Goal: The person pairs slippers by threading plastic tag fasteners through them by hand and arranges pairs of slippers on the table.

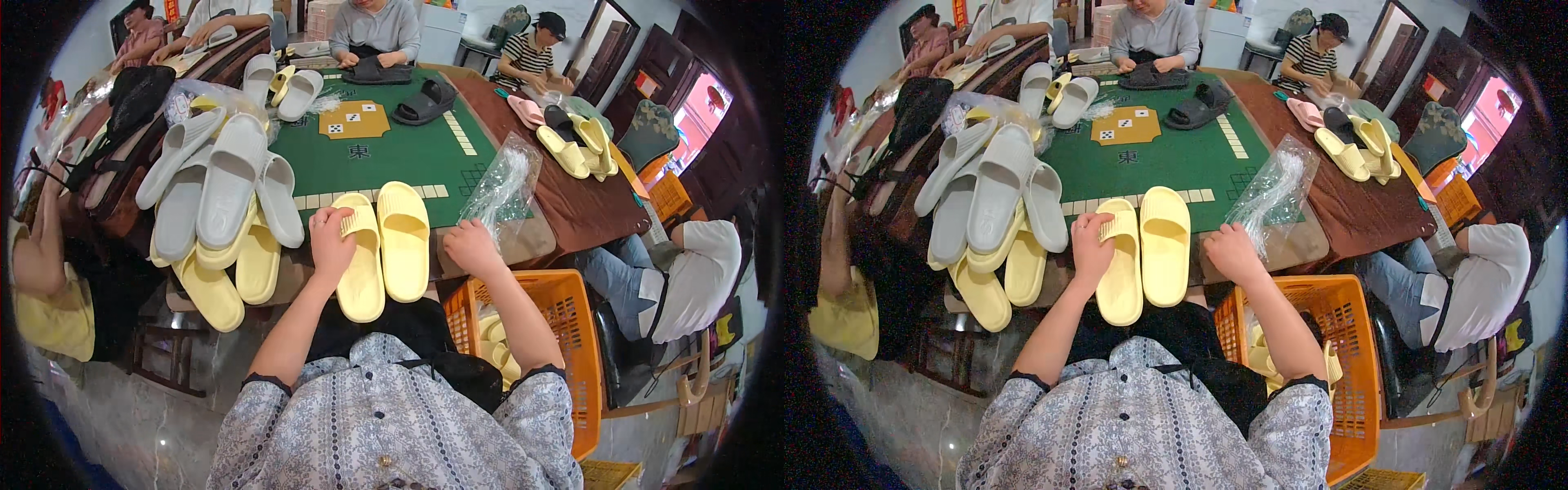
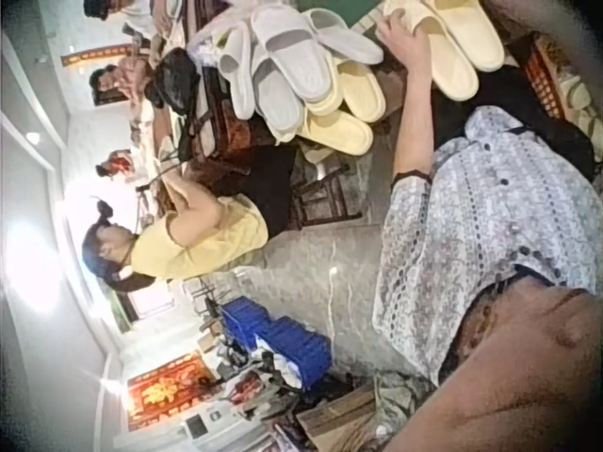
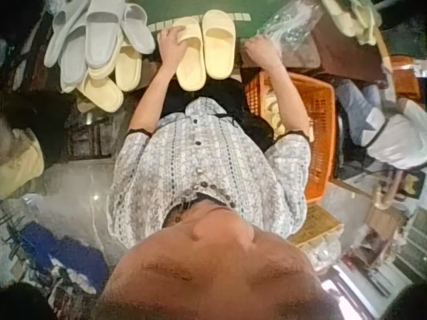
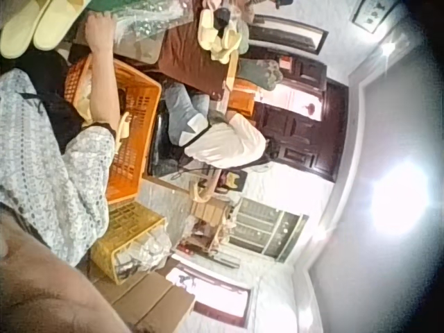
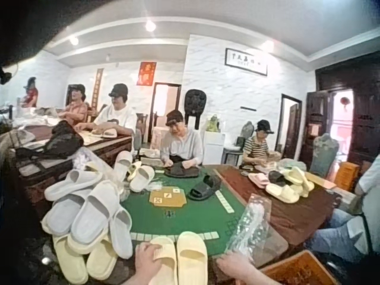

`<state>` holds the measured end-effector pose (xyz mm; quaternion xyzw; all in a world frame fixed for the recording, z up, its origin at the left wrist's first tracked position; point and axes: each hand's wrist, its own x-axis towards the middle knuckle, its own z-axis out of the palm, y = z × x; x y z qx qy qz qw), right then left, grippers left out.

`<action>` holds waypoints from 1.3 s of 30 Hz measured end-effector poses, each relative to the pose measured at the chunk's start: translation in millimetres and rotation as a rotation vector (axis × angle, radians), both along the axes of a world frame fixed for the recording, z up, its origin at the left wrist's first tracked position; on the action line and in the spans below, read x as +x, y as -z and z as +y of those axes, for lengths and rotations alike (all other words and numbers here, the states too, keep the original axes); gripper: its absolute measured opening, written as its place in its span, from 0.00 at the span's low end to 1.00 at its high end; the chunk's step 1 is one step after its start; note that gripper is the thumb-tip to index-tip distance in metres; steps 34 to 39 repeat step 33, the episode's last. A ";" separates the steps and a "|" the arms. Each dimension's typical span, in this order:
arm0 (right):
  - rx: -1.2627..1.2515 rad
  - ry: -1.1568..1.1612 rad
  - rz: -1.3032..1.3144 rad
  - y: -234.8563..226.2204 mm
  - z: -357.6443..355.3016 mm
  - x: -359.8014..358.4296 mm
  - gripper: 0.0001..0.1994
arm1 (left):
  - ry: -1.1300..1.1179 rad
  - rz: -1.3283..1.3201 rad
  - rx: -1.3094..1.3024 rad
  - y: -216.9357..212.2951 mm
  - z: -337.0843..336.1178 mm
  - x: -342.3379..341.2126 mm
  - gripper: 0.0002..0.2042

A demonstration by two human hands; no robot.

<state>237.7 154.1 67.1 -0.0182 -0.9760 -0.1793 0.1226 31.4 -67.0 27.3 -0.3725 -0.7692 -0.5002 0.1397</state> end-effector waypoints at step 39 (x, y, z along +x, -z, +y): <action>-1.165 -0.231 0.335 -52.0 -163.8 -5.0 0.07 | 0.514 -0.825 0.772 -57.3 -84.0 40.1 0.04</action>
